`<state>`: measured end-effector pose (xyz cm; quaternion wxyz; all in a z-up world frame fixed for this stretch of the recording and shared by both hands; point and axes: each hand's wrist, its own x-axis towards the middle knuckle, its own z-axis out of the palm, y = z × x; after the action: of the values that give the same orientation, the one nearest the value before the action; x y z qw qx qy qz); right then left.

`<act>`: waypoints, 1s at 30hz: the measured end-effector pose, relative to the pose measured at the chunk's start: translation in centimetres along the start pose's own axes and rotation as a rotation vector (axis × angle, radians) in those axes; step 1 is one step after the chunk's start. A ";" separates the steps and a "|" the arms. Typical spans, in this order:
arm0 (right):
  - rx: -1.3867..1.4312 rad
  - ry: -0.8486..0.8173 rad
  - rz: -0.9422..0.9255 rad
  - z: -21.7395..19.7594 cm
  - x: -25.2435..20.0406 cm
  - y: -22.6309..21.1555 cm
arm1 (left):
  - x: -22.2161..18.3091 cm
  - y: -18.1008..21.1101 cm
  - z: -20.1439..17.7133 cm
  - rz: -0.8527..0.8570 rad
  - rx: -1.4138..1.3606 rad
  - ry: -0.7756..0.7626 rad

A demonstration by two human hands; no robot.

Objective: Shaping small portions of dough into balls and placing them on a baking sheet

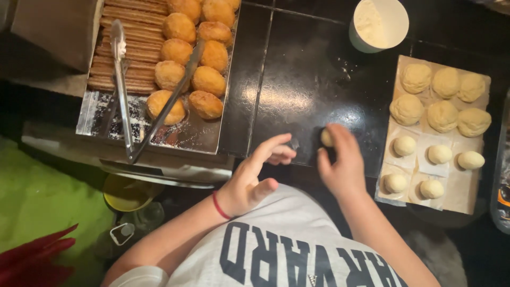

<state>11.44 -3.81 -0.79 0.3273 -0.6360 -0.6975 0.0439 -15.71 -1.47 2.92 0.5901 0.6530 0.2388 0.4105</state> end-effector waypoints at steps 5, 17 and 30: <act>-0.203 -0.059 -0.190 2.7 1.7 -2.9 | -0.9 -0.9 -0.7 -0.034 -0.060 -0.018; -0.305 -0.010 -0.135 -0.3 -0.7 -0.6 | -2.1 0.7 -3.4 -0.063 -0.045 0.057; -0.464 -0.022 -0.192 1.7 5.2 5.4 | -2.3 2.1 -4.9 -0.046 -0.029 0.021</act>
<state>15.35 2.58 -2.63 0.1676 -0.6245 -0.7495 -0.1417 -21.33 -0.95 4.22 0.6062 0.6344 0.2540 0.4068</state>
